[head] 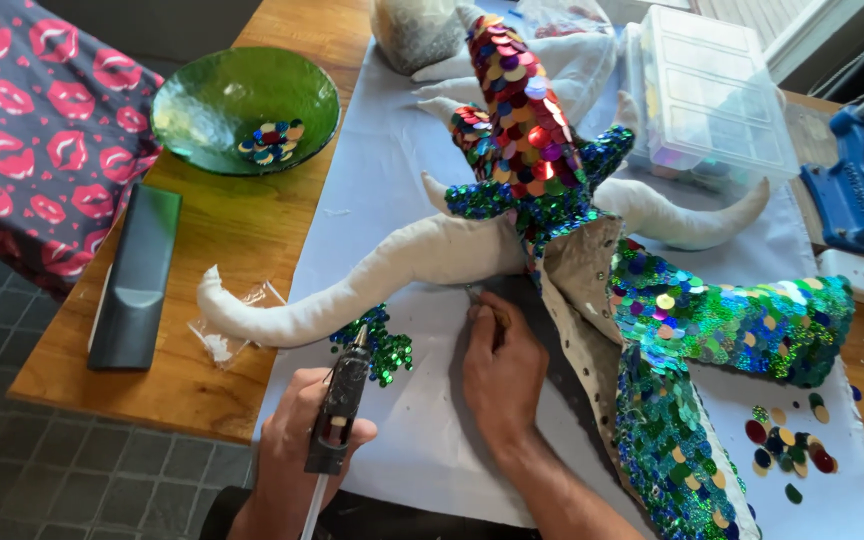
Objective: Using a hot glue gun to attach colorful sequins to a white fabric horn
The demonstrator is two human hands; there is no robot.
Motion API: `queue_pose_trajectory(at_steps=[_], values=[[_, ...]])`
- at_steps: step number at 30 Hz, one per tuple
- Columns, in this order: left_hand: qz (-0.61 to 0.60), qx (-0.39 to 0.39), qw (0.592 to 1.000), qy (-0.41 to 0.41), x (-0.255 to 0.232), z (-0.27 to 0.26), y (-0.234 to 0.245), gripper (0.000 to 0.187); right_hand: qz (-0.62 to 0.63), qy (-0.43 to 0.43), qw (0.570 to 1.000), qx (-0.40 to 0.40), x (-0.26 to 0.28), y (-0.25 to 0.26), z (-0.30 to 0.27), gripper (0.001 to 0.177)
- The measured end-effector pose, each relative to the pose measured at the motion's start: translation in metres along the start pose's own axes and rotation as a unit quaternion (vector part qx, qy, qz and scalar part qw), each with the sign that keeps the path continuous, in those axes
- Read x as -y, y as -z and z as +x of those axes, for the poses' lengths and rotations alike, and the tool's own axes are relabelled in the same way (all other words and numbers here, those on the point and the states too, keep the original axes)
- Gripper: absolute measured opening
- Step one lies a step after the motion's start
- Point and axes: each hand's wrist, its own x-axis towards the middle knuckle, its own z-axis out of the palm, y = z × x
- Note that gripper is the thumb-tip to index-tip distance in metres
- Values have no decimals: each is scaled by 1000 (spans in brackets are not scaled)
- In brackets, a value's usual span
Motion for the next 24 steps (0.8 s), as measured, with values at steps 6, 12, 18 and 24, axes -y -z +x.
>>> queue_pose_trajectory(at_steps=[6, 12, 18, 24], values=[[-43, -5, 999, -7, -11, 6, 6, 38, 260, -53, 962, -59, 13, 13, -26, 20], [-29, -13, 999, -16, -2, 1, 2, 35, 355, -98, 930, -10, 32, 15, -25, 45], [-13, -18, 1000, -9, -1, -1, -1, 41, 442, -117, 888, -55, 46, 0, -5, 37], [-13, -22, 1000, -11, 2, -3, -1, 38, 482, -100, 869, -59, 42, -20, 11, 43]])
